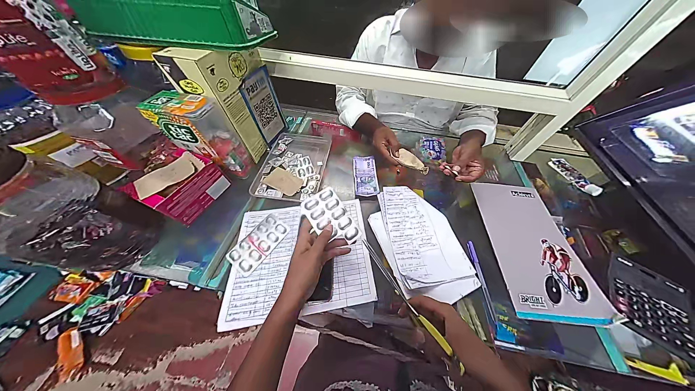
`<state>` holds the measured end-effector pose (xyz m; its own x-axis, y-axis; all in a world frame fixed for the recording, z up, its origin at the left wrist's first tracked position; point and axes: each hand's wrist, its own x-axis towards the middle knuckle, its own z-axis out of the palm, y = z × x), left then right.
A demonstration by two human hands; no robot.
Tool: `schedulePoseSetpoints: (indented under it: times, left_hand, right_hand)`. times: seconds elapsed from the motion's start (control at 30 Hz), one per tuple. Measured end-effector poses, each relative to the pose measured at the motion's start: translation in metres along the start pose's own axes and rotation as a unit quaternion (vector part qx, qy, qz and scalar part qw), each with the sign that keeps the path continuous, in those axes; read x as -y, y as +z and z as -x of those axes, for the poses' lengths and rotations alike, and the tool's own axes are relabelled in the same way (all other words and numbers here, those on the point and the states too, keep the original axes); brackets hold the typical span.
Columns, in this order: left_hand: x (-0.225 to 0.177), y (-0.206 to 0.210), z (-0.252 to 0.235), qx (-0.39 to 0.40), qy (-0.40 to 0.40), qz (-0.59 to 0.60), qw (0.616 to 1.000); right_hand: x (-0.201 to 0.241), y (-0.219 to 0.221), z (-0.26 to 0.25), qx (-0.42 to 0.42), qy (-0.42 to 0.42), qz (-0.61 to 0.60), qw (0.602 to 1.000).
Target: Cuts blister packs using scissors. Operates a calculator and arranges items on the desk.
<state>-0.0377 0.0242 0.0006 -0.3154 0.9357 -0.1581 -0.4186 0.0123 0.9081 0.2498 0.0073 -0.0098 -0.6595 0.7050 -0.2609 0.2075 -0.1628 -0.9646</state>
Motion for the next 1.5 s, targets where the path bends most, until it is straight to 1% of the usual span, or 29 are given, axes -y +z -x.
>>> schedulePoseSetpoints:
  times: [0.17, 0.37, 0.6, 0.87, 0.97, 1.07, 1.17, 1.3, 1.5]
  left_hand:
    - [0.004, -0.003, -0.003, -0.003, 0.001, -0.012, 1.0]
    - [0.004, 0.0, -0.001, 0.018, -0.034, 0.043, 0.998]
    - [0.0, 0.001, 0.0, 0.022, -0.024, 0.068, 0.997]
    - [0.005, -0.009, -0.003, 0.037, 0.023, -0.045, 0.998]
    - [-0.001, -0.012, -0.003, 0.03, 0.033, -0.075, 0.996]
    - [-0.003, -0.014, -0.003, 0.032, 0.045, -0.098, 0.994]
    - [0.001, -0.012, -0.003, 0.037, 0.05, -0.127, 0.99]
    - [0.001, -0.011, 0.001, 0.042, 0.041, -0.123, 0.991]
    - [0.005, -0.009, 0.004, 0.043, 0.032, -0.094, 0.994]
  right_hand:
    - [-0.002, 0.001, 0.004, -0.016, 0.002, -0.023, 1.0]
    - [-0.002, 0.001, 0.003, -0.022, 0.004, -0.046, 0.999]
    - [0.0, 0.001, 0.003, -0.019, -0.002, -0.031, 0.999]
    - [0.004, 0.008, -0.004, -0.015, -0.023, 0.003, 1.0]
    - [0.006, 0.009, -0.005, -0.013, -0.043, 0.019, 0.999]
    - [0.009, 0.009, -0.005, -0.024, -0.033, 0.019, 0.999]
    - [0.016, 0.011, -0.007, -0.003, -0.039, -0.019, 0.999]
    - [0.013, 0.016, -0.017, 0.002, -0.035, -0.027, 0.999]
    - [0.008, 0.018, -0.017, 0.007, -0.031, -0.022, 0.999]
